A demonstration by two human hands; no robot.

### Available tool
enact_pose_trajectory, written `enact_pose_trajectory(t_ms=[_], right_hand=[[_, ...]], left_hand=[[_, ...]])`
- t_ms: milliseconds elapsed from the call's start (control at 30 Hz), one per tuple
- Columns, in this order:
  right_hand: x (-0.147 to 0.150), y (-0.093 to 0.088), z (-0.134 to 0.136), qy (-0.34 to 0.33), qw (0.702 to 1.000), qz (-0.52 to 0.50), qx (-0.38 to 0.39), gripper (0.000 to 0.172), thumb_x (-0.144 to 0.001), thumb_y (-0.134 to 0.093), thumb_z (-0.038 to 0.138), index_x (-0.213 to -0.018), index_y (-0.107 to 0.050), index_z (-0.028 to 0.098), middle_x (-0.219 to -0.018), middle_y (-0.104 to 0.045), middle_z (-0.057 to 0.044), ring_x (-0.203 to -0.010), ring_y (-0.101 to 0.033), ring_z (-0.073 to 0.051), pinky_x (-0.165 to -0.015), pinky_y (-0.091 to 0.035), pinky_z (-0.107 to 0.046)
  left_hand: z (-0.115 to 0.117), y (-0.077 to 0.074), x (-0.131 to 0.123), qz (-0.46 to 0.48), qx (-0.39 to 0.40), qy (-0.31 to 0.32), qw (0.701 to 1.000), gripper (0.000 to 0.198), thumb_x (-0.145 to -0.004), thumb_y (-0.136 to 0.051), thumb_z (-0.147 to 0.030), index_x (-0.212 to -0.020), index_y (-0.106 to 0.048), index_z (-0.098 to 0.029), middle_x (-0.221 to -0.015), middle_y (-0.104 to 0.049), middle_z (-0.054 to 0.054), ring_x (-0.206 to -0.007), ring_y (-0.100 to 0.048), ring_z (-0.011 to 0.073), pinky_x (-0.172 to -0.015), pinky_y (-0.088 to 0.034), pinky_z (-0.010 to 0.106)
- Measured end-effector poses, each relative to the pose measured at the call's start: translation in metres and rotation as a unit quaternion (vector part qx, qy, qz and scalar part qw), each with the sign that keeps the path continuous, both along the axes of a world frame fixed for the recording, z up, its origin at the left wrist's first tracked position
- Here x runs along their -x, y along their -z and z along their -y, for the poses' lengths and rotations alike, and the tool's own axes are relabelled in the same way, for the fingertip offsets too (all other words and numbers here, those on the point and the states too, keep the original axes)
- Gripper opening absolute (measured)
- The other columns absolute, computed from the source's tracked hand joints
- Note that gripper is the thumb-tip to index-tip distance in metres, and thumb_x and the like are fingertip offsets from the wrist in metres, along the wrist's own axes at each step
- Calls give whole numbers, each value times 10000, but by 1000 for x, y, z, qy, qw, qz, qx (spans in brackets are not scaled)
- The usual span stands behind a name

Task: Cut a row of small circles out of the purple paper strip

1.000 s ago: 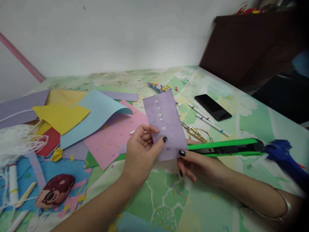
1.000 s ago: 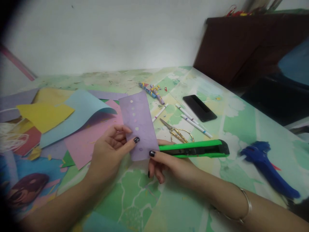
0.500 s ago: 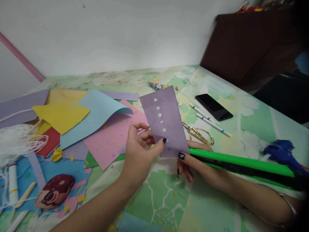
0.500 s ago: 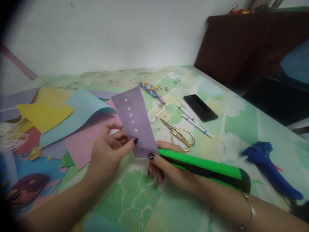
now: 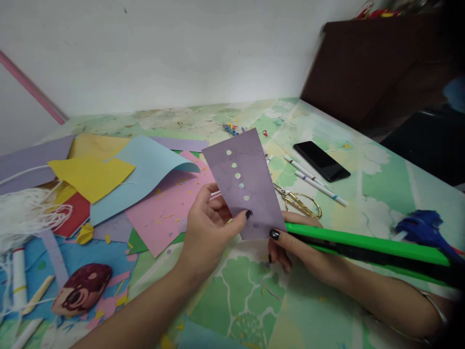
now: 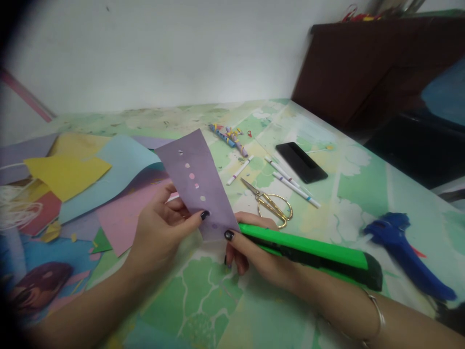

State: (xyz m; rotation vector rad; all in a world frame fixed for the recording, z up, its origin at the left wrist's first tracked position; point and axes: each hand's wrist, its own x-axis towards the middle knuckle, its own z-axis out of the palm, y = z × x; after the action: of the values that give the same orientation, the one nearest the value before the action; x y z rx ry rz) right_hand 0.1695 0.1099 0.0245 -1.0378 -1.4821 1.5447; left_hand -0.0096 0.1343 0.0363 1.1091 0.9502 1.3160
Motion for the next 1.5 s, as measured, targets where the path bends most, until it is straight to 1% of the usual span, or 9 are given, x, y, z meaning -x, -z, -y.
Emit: enact_pose_trajectory(t_ms=[267, 433, 633, 833, 1000, 1133, 1200, 1300, 1500], right_hand=[[3, -1, 4, 10, 949, 166, -269, 175, -831, -515, 128, -685, -607, 158, -508, -604, 24, -384, -545, -53, -418, -415, -135], [0, 14, -2, 80, 898, 210, -379, 200, -816, -524, 133, -907, -686, 207, -551, -649, 48, -403, -560, -66, -436, -426, -160], [-21, 13, -11, 127, 858, 239, -437, 265, -889, -529, 214, -1104, -677, 260, -809, -715, -11, -622, -649, -127, -583, -494, -234], [-24, 0, 0, 145, 802, 386, -432, 334, -943, -451, 233, -1132, -681, 384, -779, -655, -14, -676, -595, -168, -558, -405, -282], [-26, 1, -4, 116, 854, 323, -392, 273, -886, -559, 281, -1099, -691, 389, -742, -647, -10, -660, -592, -172, -595, -439, -288], [-34, 6, -16, 77, 910, 266, -309, 356, -832, -602, 237, -1164, -629, 365, -656, -654, 25, -538, -606, -151, -514, -457, -281], [-35, 7, -19, 124, 937, 205, -253, 287, -867, -551, 210, -1109, -625, 345, -627, -634, 27, -497, -607, -145, -447, -442, -271], [-28, 4, -16, 219, 938, 94, -253, 128, -892, -534, 201, -937, -593, 305, -599, -588, 37, -407, -546, -115, -374, -402, -257], [-2, 4, -2, 164, 963, 8, -213, 132, -852, -595, 246, -769, -493, 257, -800, -652, -25, -693, -660, -181, -550, -529, -308]], left_hand=[[5, 3, -5, -72, -51, -30, 996, 359, -667, -680, -87, -967, -514, -192, -806, -637, -10, -738, -604, 121, -672, -482, 221], [2, 7, -3, -56, -106, -49, 992, 356, -645, -692, -76, -928, -541, -229, -865, -621, -18, -835, -594, 134, -769, -478, 245], [-23, 12, 24, -23, 52, 100, 993, 329, -617, -764, -390, -875, -640, -228, -848, -677, 45, -770, -649, 202, -611, -510, 275], [-21, -9, 28, -3, 213, 274, 938, 395, -738, -633, -525, -875, -699, -160, -814, -707, 133, -706, -698, 234, -591, -554, 312], [-6, -13, 25, 4, 254, 332, 909, 276, -605, -782, -249, -864, -712, -181, -774, -719, 86, -608, -687, 190, -527, -537, 251], [-7, -10, 23, -53, 216, 234, 947, 201, -644, -752, -216, -837, -708, -180, -753, -719, 59, -596, -677, 181, -521, -534, 258], [-7, -9, 21, -81, 181, 166, 966, 198, -640, -750, -204, -830, -703, -181, -726, -710, 40, -554, -647, 160, -472, -504, 234], [-4, -10, 14, -119, 138, 102, 978, 226, -646, -733, -173, -869, -703, -178, -697, -693, 19, -506, -590, 117, -423, -447, 191], [8, -11, -3, -142, 124, 77, 979, 153, -650, -704, -148, -801, -696, -174, -673, -689, 9, -505, -575, 107, -430, -430, 177]])
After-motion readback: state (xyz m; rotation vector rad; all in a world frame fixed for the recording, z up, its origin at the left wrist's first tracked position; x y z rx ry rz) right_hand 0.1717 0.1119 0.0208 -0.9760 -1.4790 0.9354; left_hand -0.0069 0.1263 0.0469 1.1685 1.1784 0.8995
